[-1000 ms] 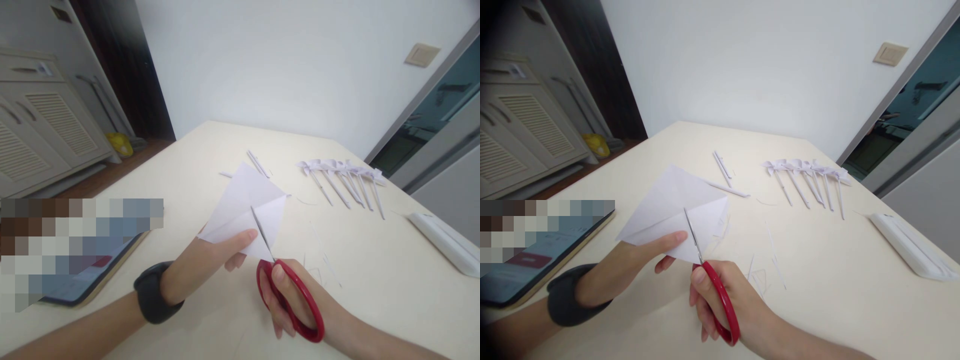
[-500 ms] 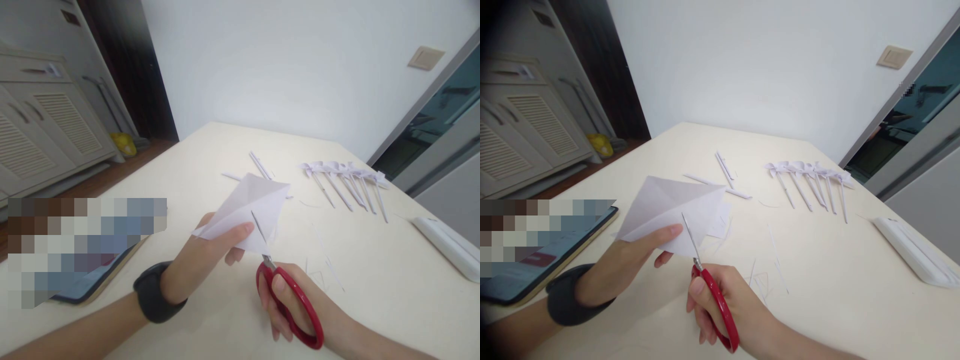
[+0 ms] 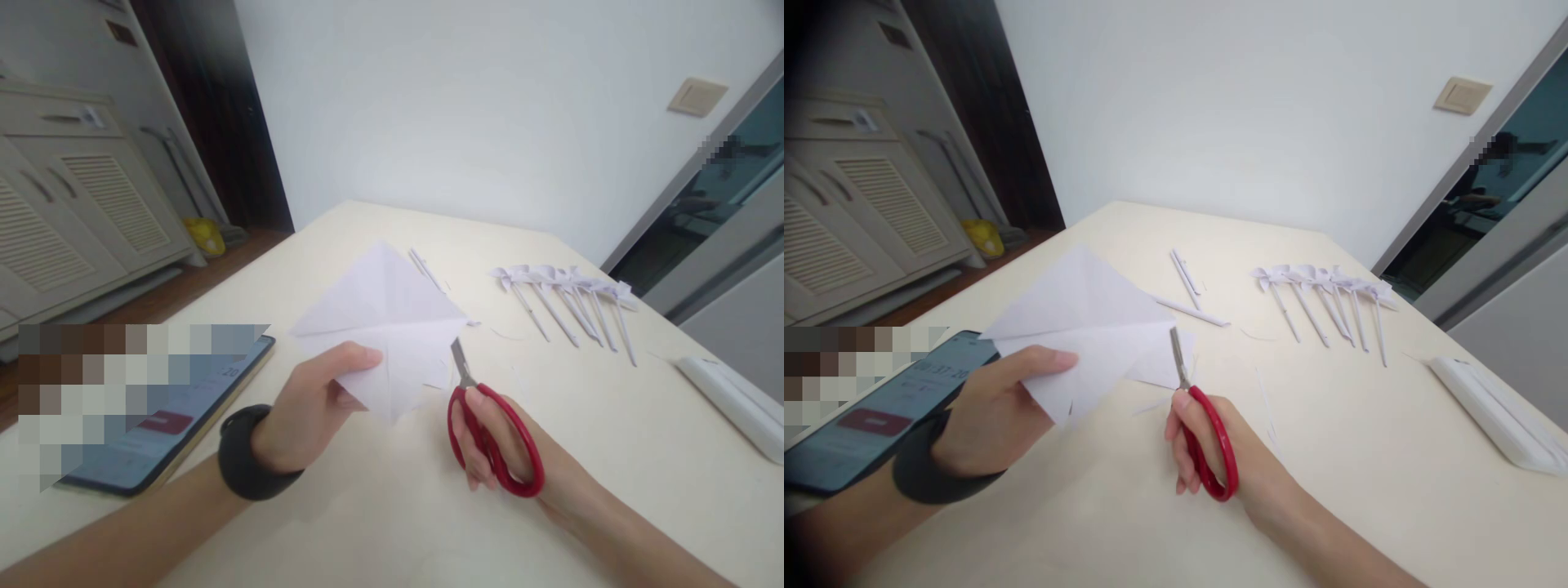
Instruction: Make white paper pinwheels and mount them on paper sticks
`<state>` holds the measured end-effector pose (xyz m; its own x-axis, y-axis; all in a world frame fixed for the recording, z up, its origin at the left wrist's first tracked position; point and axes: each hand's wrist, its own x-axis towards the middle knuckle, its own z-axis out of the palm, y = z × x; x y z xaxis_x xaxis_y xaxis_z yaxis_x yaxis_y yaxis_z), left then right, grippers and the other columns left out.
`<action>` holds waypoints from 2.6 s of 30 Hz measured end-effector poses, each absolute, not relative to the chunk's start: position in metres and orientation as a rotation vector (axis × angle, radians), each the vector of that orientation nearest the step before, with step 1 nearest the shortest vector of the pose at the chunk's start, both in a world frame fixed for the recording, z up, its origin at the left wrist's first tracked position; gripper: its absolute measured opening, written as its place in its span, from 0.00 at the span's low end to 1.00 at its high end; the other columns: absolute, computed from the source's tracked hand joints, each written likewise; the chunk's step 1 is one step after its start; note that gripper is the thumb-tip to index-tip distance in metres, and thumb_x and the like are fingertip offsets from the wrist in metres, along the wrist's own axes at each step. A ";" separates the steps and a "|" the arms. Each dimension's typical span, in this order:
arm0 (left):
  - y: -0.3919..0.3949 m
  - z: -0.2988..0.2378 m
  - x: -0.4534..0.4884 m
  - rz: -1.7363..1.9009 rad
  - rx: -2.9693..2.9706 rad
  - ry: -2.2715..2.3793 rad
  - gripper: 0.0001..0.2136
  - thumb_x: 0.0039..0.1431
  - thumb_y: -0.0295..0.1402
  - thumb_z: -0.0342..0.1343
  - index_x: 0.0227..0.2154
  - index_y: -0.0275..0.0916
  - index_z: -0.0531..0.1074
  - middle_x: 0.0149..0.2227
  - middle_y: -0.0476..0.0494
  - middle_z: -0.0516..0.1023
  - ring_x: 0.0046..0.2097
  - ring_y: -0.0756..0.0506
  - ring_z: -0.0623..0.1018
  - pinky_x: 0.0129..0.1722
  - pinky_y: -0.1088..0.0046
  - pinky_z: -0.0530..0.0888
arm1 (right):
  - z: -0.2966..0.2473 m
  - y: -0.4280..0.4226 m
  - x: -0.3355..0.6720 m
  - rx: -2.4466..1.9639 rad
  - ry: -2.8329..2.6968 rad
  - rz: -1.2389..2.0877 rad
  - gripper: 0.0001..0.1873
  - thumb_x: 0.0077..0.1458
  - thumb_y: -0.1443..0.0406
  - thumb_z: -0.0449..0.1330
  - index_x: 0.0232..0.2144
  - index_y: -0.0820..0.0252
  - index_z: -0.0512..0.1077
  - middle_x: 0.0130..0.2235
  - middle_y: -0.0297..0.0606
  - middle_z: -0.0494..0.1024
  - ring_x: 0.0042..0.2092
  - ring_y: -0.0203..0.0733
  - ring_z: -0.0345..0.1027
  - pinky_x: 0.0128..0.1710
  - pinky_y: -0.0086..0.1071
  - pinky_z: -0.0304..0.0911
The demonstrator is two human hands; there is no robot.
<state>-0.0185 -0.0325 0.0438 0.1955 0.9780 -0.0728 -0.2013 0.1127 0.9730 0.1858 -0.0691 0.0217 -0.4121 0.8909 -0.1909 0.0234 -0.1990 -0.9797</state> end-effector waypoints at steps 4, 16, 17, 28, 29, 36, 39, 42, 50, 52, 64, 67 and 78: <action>-0.036 0.037 -0.019 0.937 0.923 0.889 0.04 0.42 0.31 0.56 0.17 0.38 0.68 0.23 0.50 0.70 0.26 0.49 0.69 0.27 0.74 0.68 | 0.020 -0.063 0.190 -1.078 -1.283 1.565 0.28 0.63 0.54 0.39 0.18 0.61 0.62 0.17 0.32 0.63 0.23 0.33 0.59 0.28 0.27 0.59; -0.038 0.030 -0.019 0.750 1.146 0.939 0.09 0.44 0.36 0.55 0.30 0.38 0.72 0.25 0.45 0.76 0.28 0.43 0.75 0.24 0.71 0.70 | 0.027 -0.068 0.191 -1.159 -1.437 1.390 0.15 0.53 0.53 0.57 0.27 0.58 0.62 0.20 0.27 0.62 0.20 0.31 0.56 0.20 0.25 0.54; -0.038 0.029 -0.019 0.743 1.169 0.952 0.09 0.45 0.36 0.55 0.30 0.38 0.72 0.24 0.46 0.76 0.27 0.44 0.74 0.23 0.72 0.69 | 0.026 -0.068 0.190 -1.207 -1.434 1.389 0.15 0.52 0.55 0.59 0.26 0.59 0.61 0.20 0.27 0.63 0.20 0.30 0.57 0.18 0.24 0.52; -0.037 0.042 -0.010 0.657 1.633 0.905 0.14 0.56 0.38 0.49 0.18 0.38 0.63 0.15 0.55 0.60 0.20 0.52 0.61 0.21 0.76 0.57 | 0.027 -0.064 0.190 -1.342 -1.266 1.167 0.16 0.52 0.55 0.59 0.23 0.61 0.63 0.17 0.28 0.65 0.19 0.29 0.57 0.18 0.23 0.53; -0.037 0.042 -0.009 0.643 1.657 0.945 0.12 0.56 0.37 0.49 0.21 0.38 0.65 0.15 0.55 0.61 0.20 0.52 0.60 0.20 0.76 0.56 | 0.026 -0.064 0.191 -1.343 -1.260 1.149 0.16 0.52 0.55 0.59 0.23 0.61 0.63 0.17 0.28 0.65 0.19 0.29 0.57 0.18 0.23 0.53; -0.034 0.036 -0.012 0.713 1.589 0.894 0.13 0.55 0.32 0.48 0.16 0.39 0.57 0.14 0.56 0.57 0.19 0.53 0.57 0.19 0.76 0.54 | 0.024 -0.065 0.190 -1.292 -1.271 1.166 0.16 0.53 0.56 0.59 0.23 0.61 0.63 0.17 0.28 0.65 0.19 0.30 0.57 0.18 0.24 0.52; -0.034 0.037 -0.013 0.761 1.580 0.828 0.11 0.54 0.30 0.46 0.18 0.39 0.57 0.15 0.58 0.53 0.18 0.54 0.53 0.18 0.76 0.51 | 0.028 -0.063 0.190 -1.239 -1.276 1.163 0.14 0.54 0.58 0.58 0.23 0.60 0.63 0.17 0.28 0.65 0.21 0.30 0.58 0.20 0.24 0.54; -0.036 0.040 -0.014 0.747 1.577 0.785 0.08 0.52 0.29 0.46 0.19 0.39 0.57 0.18 0.57 0.51 0.20 0.54 0.52 0.18 0.77 0.52 | 0.030 -0.062 0.192 -1.231 -1.293 1.221 0.13 0.55 0.59 0.58 0.24 0.60 0.64 0.19 0.29 0.67 0.22 0.30 0.59 0.22 0.24 0.56; -0.044 0.031 -0.016 0.882 1.464 0.786 0.09 0.51 0.32 0.49 0.19 0.37 0.62 0.21 0.53 0.55 0.23 0.53 0.54 0.20 0.77 0.53 | 0.024 -0.063 0.188 -1.204 -1.299 1.344 0.12 0.53 0.59 0.59 0.25 0.60 0.64 0.21 0.28 0.68 0.23 0.29 0.59 0.22 0.23 0.54; -0.043 0.027 -0.018 0.877 1.429 0.773 0.09 0.51 0.32 0.50 0.18 0.37 0.62 0.21 0.54 0.55 0.22 0.53 0.54 0.20 0.77 0.52 | 0.024 -0.063 0.187 -1.194 -1.309 1.364 0.12 0.54 0.60 0.58 0.24 0.61 0.63 0.21 0.28 0.68 0.22 0.29 0.58 0.21 0.23 0.53; -0.038 0.034 -0.005 0.738 1.485 0.945 0.13 0.54 0.33 0.53 0.16 0.39 0.63 0.15 0.56 0.57 0.19 0.53 0.57 0.18 0.78 0.57 | 0.030 -0.066 0.185 -1.226 -1.243 1.376 0.17 0.56 0.58 0.55 0.19 0.61 0.65 0.17 0.30 0.63 0.25 0.35 0.61 0.29 0.29 0.56; -0.037 0.029 -0.005 0.710 1.510 0.931 0.16 0.55 0.34 0.52 0.15 0.39 0.59 0.14 0.57 0.53 0.17 0.54 0.54 0.16 0.78 0.53 | 0.029 -0.066 0.184 -1.178 -1.206 1.424 0.17 0.57 0.58 0.55 0.20 0.61 0.66 0.18 0.31 0.63 0.26 0.35 0.61 0.31 0.31 0.56; -0.033 0.016 -0.005 0.643 1.512 0.893 0.14 0.58 0.38 0.48 0.22 0.36 0.68 0.11 0.58 0.57 0.15 0.55 0.56 0.17 0.77 0.53 | 0.024 -0.067 0.183 -0.989 -1.128 1.370 0.17 0.59 0.59 0.52 0.21 0.60 0.65 0.17 0.29 0.60 0.26 0.35 0.60 0.31 0.31 0.56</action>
